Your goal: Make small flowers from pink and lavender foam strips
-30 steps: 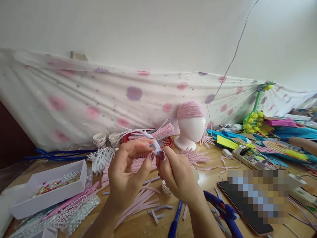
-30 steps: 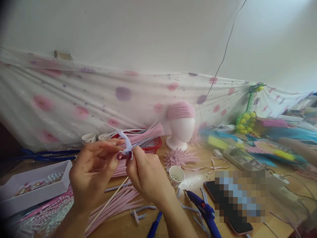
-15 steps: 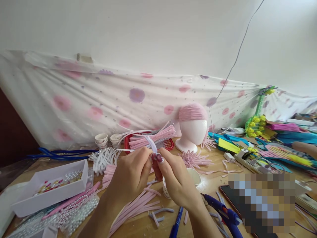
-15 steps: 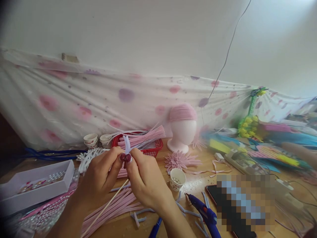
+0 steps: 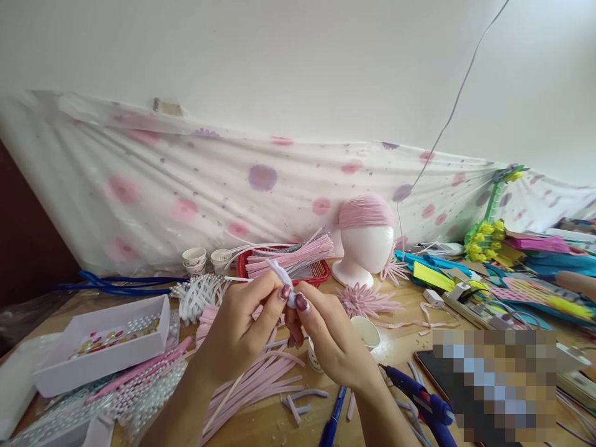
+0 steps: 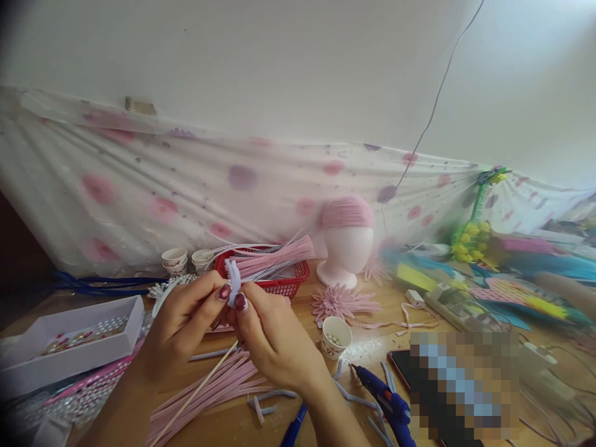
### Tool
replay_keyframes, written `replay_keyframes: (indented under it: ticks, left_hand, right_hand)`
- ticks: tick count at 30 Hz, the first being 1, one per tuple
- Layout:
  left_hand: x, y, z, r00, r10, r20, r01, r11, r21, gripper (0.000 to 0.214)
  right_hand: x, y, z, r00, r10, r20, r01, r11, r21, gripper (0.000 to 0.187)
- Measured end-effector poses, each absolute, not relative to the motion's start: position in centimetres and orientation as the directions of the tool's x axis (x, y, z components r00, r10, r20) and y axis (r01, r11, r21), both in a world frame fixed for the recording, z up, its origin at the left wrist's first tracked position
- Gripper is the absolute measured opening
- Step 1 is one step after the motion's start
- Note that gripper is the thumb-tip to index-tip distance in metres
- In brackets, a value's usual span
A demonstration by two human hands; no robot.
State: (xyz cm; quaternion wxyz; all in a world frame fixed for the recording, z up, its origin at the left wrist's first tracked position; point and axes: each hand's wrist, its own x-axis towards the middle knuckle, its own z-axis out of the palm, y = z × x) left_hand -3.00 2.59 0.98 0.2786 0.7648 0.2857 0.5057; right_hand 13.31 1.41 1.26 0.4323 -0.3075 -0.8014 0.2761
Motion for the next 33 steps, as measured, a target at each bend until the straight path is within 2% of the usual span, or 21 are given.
replay_keyframes:
  ticks: [9,15,18,22,24,28,30,33]
  left_hand:
    - [-3.0,2.5,1.4,0.341,0.714,0.612,0.086,-0.672,0.736,0.034]
    - [-3.6,2.4,1.7,0.396,0.695,0.600,0.179,-0.699,0.692,0.038]
    - [-4.0,2.6,1.6,0.432,0.726,0.535,0.139,-0.640,0.756,0.041]
    - [-4.2,3.3,1.3,0.491,0.772,0.403,-0.021,-0.452,0.892,0.041]
    - [-4.2,3.6,1.3,0.463,0.788,0.406,-0.072,-0.423,0.903,0.038]
    - [-3.7,3.1,1.6,0.294,0.784,0.547,-0.050,-0.559,0.828,0.033]
    - [-3.4,2.5,1.7,0.236,0.751,0.617,0.056,-0.644,0.763,0.025]
    - [-3.0,1.9,1.7,0.162,0.609,0.776,0.272,-0.784,0.558,0.007]
  right_hand:
    - [13.9,1.4,1.7,-0.545,0.674,0.499,0.278,0.706,-0.651,0.020]
    - [13.8,1.5,1.6,-0.540,0.698,0.470,0.332,0.690,-0.643,0.018]
    - [13.8,1.7,1.4,-0.572,0.682,0.456,0.282,0.685,-0.672,0.018]
    - [13.6,2.0,1.3,-0.592,0.667,0.453,0.204,0.667,-0.716,0.017]
    - [13.4,2.0,1.3,-0.558,0.678,0.478,0.208,0.672,-0.711,0.018]
    - [13.3,2.0,1.1,-0.440,0.695,0.569,0.325,0.714,-0.621,0.016]
    - [13.2,2.0,1.0,-0.395,0.682,0.615,0.399,0.731,-0.554,0.017]
    - [13.1,2.0,0.8,-0.340,0.628,0.700,0.495,0.753,-0.434,0.021]
